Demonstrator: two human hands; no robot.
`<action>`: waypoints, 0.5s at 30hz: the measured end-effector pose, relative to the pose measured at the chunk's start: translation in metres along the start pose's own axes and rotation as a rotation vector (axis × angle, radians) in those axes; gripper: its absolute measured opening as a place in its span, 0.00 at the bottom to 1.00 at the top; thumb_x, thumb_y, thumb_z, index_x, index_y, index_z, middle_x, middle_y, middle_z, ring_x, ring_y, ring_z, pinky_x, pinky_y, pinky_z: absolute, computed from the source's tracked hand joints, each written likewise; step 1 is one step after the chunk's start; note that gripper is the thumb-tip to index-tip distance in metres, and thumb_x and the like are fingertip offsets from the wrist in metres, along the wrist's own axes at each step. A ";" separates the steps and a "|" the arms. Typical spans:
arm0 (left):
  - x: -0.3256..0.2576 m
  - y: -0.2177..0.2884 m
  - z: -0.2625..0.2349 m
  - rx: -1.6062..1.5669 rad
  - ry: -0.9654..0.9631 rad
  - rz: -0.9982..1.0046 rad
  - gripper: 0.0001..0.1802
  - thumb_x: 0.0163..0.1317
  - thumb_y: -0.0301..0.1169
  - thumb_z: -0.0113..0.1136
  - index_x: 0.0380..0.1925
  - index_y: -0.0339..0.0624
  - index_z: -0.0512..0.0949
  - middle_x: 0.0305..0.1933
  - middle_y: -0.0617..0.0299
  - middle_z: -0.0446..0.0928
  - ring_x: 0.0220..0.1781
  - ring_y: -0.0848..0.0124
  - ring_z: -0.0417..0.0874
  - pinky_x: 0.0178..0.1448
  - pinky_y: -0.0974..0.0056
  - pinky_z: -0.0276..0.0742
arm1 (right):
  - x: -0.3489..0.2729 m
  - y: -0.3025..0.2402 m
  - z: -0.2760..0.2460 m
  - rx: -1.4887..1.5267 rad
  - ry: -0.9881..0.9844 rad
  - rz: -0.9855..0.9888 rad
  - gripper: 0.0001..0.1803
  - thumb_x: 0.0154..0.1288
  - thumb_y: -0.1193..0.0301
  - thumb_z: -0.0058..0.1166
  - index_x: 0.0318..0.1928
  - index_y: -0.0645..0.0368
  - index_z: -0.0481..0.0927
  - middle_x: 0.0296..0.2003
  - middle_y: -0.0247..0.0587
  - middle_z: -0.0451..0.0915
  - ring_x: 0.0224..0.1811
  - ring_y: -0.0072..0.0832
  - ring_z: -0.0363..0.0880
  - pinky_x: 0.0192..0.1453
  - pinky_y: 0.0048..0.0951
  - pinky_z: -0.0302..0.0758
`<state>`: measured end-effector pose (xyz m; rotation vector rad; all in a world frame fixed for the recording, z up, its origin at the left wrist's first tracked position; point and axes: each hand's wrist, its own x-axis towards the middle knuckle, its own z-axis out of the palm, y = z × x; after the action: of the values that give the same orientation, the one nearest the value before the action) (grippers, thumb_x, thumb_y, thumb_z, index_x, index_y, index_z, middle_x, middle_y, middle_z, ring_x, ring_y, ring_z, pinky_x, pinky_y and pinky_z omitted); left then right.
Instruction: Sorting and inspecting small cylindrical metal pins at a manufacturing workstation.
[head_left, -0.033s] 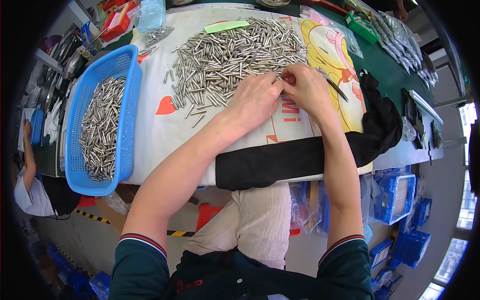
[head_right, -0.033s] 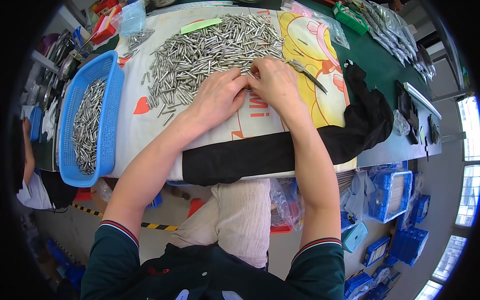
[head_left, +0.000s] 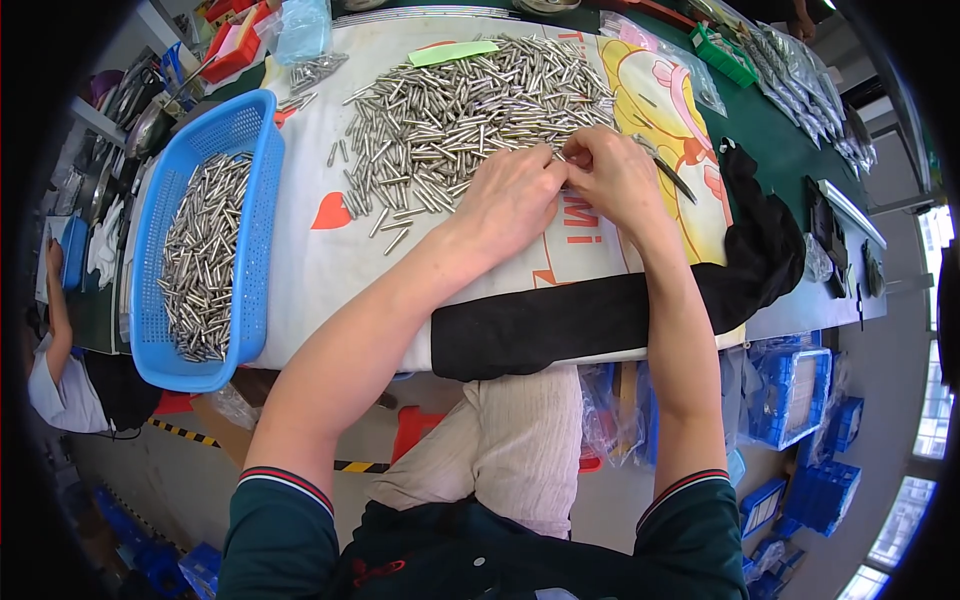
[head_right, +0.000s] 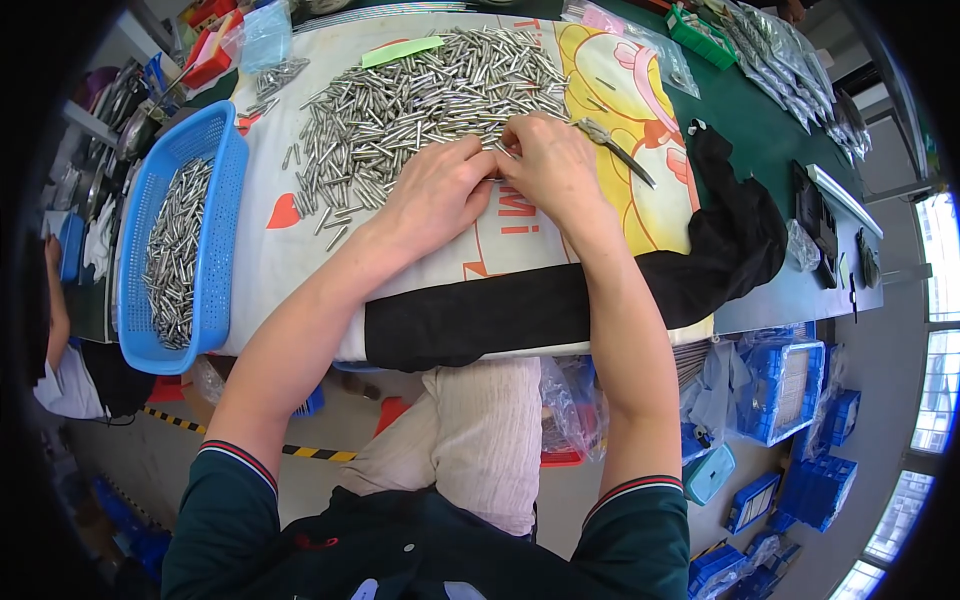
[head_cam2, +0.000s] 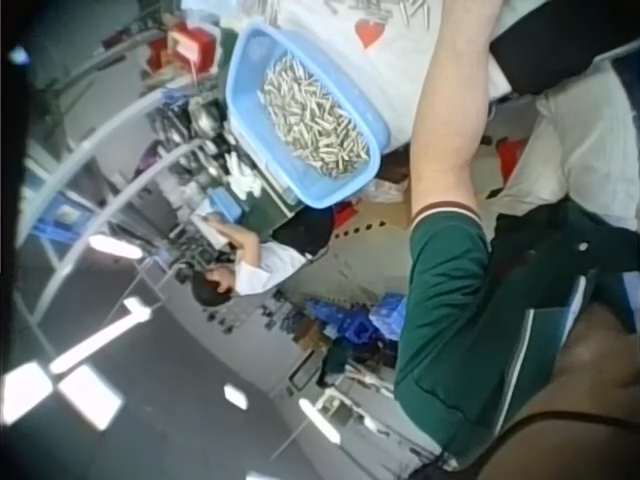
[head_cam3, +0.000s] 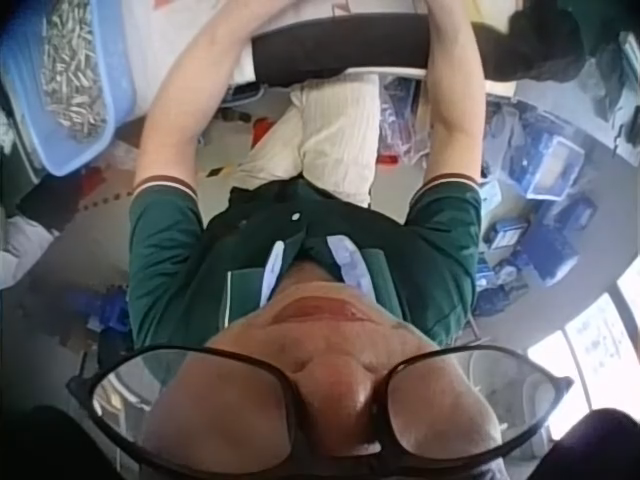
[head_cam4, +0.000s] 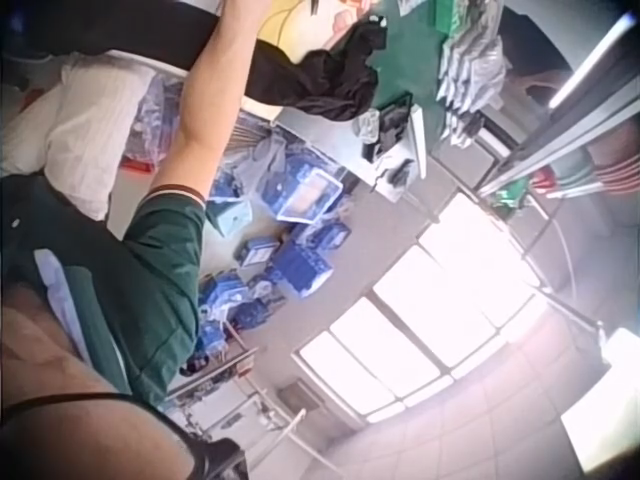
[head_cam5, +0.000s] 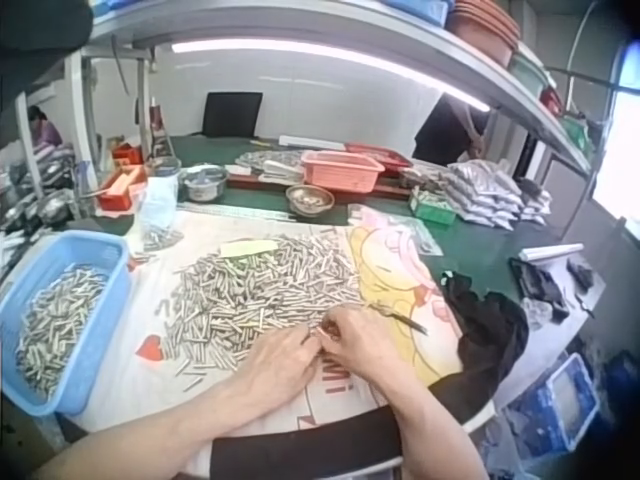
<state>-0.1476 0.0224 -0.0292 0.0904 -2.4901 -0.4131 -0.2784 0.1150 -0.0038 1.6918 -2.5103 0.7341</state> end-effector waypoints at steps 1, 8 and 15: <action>0.000 0.000 0.000 -0.005 -0.006 -0.004 0.05 0.51 0.24 0.56 0.30 0.37 0.76 0.29 0.56 0.72 0.32 0.58 0.77 0.36 0.55 0.74 | 0.000 -0.001 0.001 0.003 0.000 -0.001 0.11 0.51 0.65 0.58 0.30 0.60 0.80 0.31 0.44 0.81 0.36 0.41 0.79 0.40 0.39 0.74; -0.001 0.001 -0.001 -0.005 0.002 -0.010 0.04 0.50 0.24 0.56 0.27 0.36 0.74 0.28 0.55 0.71 0.31 0.57 0.77 0.35 0.54 0.74 | 0.000 -0.002 0.001 -0.044 0.012 -0.028 0.09 0.50 0.70 0.58 0.32 0.61 0.80 0.30 0.43 0.81 0.33 0.38 0.80 0.38 0.35 0.75; -0.001 0.000 0.000 -0.010 0.003 0.004 0.04 0.50 0.25 0.57 0.25 0.36 0.73 0.29 0.54 0.71 0.32 0.56 0.77 0.35 0.54 0.74 | 0.000 0.000 0.003 -0.097 0.041 -0.006 0.09 0.48 0.69 0.59 0.29 0.61 0.79 0.26 0.44 0.80 0.32 0.40 0.79 0.37 0.37 0.74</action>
<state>-0.1473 0.0227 -0.0297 0.0825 -2.4843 -0.4229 -0.2773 0.1137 -0.0064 1.6360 -2.4691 0.6285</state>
